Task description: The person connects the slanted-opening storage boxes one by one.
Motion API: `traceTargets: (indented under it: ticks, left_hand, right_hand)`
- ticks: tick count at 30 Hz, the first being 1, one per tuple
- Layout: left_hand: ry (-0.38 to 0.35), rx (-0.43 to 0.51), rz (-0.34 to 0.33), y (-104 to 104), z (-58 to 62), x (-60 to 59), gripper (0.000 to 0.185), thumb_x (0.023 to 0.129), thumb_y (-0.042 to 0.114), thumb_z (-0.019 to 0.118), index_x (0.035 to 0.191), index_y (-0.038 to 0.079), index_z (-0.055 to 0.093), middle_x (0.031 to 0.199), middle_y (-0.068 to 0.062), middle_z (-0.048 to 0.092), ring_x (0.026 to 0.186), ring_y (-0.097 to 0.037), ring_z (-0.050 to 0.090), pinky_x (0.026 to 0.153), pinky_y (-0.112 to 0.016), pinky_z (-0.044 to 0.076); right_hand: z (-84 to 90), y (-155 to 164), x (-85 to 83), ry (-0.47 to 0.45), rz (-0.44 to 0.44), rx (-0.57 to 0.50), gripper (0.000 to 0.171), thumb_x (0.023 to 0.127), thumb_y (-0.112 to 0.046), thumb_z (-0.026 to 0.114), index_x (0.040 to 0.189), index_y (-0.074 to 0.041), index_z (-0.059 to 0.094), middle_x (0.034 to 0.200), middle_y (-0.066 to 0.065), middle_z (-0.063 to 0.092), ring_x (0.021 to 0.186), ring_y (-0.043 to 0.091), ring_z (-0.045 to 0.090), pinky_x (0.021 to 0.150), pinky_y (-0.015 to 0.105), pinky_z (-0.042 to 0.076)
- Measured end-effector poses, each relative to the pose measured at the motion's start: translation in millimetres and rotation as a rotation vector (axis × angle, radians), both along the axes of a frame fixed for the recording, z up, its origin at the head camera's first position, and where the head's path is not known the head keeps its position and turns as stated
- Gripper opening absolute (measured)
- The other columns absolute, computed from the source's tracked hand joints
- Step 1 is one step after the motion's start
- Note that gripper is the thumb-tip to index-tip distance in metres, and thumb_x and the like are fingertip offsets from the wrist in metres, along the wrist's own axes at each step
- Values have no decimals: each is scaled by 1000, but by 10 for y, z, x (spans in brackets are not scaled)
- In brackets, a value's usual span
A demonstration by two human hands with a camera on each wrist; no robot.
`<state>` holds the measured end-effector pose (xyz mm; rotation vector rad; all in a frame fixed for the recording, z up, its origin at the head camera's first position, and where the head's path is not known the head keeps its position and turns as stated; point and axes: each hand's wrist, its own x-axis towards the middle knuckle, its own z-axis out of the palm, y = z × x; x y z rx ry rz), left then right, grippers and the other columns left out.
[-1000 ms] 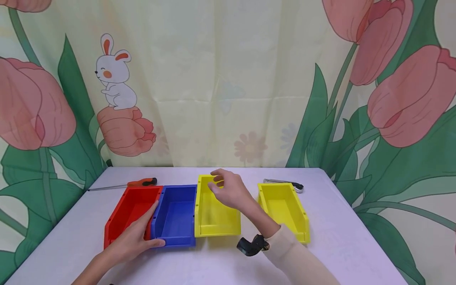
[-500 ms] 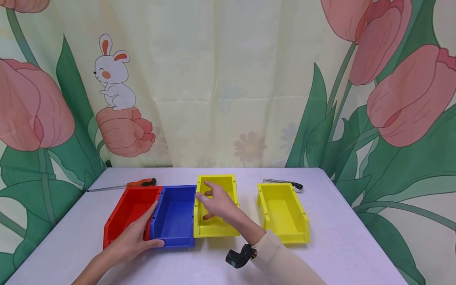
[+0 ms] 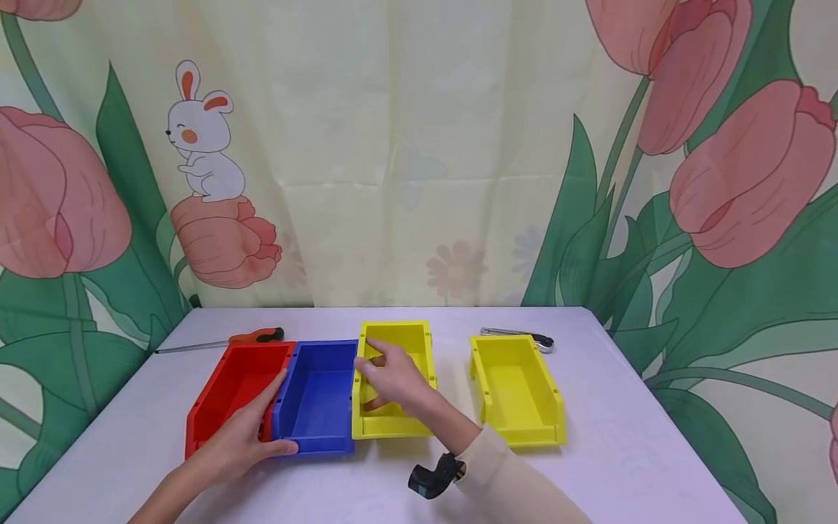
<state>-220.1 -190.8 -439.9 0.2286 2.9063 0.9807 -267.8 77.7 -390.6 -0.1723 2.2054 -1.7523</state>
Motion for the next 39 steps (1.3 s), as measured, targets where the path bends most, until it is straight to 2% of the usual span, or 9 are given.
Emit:
traceTargets:
  ticks: [22,39]
  left_hand:
    - [-3,-21,1,-12,-17,-2,127,74,37,96,171,15,18,170,-18,37,148,-46,46,102,-62,59]
    - [11,-12,-16,-8,-1,-2,125,75,35,96,171,15,18,172,-17,35,150,-47,44,103,-62,58]
  right_hand:
    - [-41,-37,9,-7,-17,-6,64,108,-26,63,166,-15,37,147,23,63,118,30,72,70,44,68]
    - [-169,-29,-28,-21,-41,-9,62,107,-26,64,164,-14,42,142,22,68,114,30,74,69,43,68]
